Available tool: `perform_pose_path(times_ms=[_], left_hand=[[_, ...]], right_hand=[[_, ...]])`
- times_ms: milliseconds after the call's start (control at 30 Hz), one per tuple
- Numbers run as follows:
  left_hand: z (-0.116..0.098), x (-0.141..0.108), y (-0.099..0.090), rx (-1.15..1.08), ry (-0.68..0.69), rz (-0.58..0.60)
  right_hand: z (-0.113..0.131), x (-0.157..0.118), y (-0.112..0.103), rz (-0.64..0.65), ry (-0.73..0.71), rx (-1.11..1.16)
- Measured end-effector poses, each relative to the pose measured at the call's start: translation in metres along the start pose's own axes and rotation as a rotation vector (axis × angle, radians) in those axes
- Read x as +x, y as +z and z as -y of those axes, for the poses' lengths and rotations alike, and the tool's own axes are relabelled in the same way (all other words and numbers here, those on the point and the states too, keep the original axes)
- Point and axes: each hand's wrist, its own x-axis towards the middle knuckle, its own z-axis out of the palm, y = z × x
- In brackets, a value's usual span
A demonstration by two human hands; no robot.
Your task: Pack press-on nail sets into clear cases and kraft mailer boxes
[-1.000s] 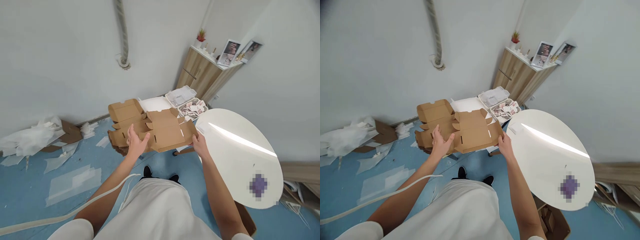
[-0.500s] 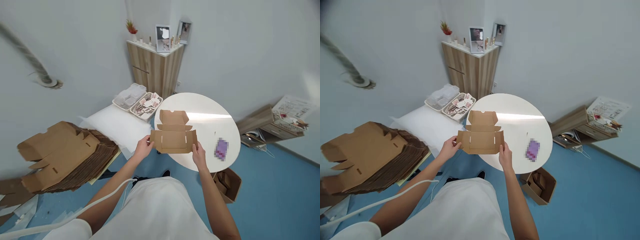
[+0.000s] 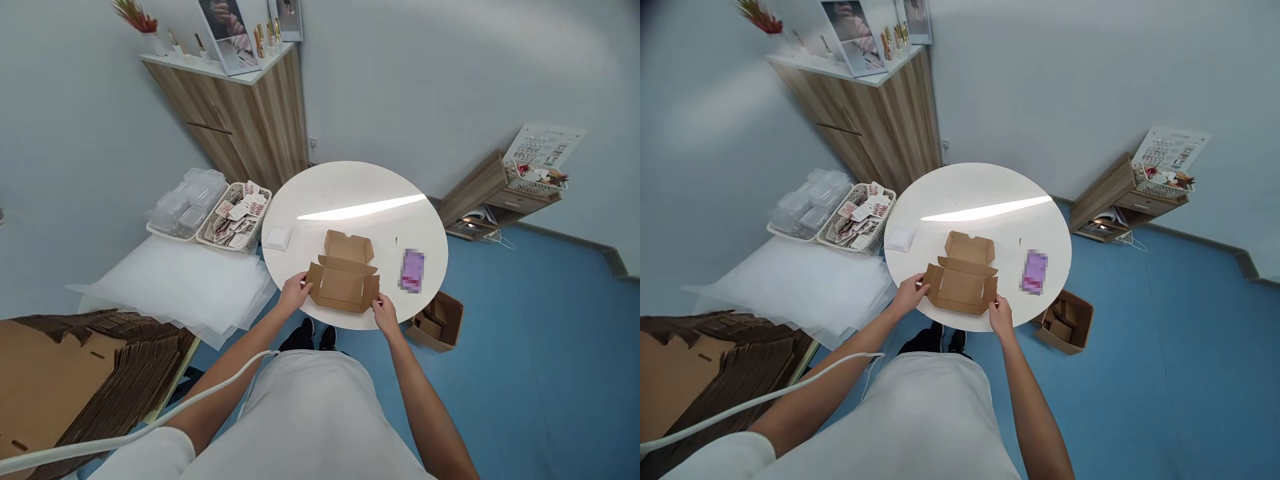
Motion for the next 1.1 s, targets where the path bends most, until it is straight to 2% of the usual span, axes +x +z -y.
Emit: perform_pose_path(times_ms=[167, 267, 367, 433, 533, 633, 700, 800, 900, 1000, 1100], left_hand=[[0.015, 0.033, 0.007, 0.021, 0.0, 0.054], [0.02, 0.043, 0.007, 0.083, 0.004, 0.069], [0.021, 0.039, 0.005, 0.252, 0.134, -0.038], [0.02, 0.032, 0.004, 0.4, 0.284, -0.068], [0.018, 0.023, 0.004, 0.551, 0.483, 0.096], [0.017, 0.022, 0.007, 0.62, 0.563, 0.244], [0.017, 0.024, 0.01, 0.63, 0.572, 0.278], [0.014, 0.027, 0.016, 0.635, 0.556, 0.283], [0.009, 0.032, 0.023, 0.667, 0.516, 0.259], [0.002, 0.038, 0.029, 0.728, 0.448, 0.253], [-0.008, 0.048, 0.034, 0.778, 0.395, 0.245]], right_hand=[[-0.003, 0.005, 0.015, -0.023, 0.04, 0.05], [-0.001, 0.008, 0.018, -0.029, 0.078, 0.03], [0.0, 0.01, 0.017, -0.034, 0.132, -0.029], [0.001, 0.012, 0.015, -0.106, 0.173, -0.116], [0.008, 0.023, 0.01, -0.214, 0.181, -0.26], [0.022, 0.045, 0.004, -0.257, 0.115, -0.331], [0.031, 0.066, 0.001, -0.213, 0.086, -0.301], [0.037, 0.1, 0.001, -0.096, 0.139, -0.121], [0.036, 0.128, 0.007, -0.049, 0.199, -0.038], [0.032, 0.144, 0.014, -0.032, 0.196, -0.036], [0.029, 0.147, 0.017, -0.01, 0.16, 0.007]])
